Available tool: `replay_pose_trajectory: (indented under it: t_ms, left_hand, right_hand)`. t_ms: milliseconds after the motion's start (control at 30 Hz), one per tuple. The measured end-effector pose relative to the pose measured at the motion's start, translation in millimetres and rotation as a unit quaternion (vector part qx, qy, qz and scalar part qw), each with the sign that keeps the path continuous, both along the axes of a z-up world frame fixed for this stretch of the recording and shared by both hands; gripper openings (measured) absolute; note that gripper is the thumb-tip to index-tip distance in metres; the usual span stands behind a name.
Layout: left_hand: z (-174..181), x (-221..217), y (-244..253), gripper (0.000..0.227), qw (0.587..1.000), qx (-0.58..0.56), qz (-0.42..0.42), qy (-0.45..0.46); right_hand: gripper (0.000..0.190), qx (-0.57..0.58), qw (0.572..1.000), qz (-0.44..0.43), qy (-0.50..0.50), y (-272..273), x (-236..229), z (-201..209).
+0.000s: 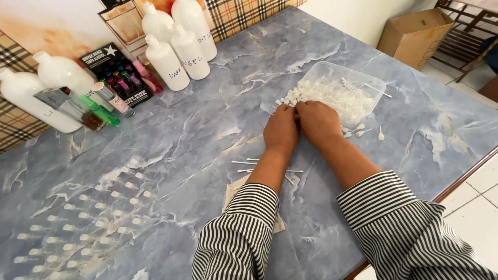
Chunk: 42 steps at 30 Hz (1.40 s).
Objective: Assembling perfume sample kits by joining vials and caps, and placing them into small fabric pouches.
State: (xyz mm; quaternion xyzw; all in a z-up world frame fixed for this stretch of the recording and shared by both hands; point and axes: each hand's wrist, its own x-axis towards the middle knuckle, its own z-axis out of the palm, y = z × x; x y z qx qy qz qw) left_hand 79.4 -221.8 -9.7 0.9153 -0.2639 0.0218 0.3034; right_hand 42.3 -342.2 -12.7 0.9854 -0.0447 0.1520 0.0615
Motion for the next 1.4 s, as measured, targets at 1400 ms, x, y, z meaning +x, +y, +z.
replay_pose_trajectory:
  t_ms: [1400]
  left_hand:
    - [8,-121,229,0.040,0.906,-0.357,0.046,0.221]
  right_hand:
    - [0.019,0.315,0.866,0.387,0.020,103,-50,-3]
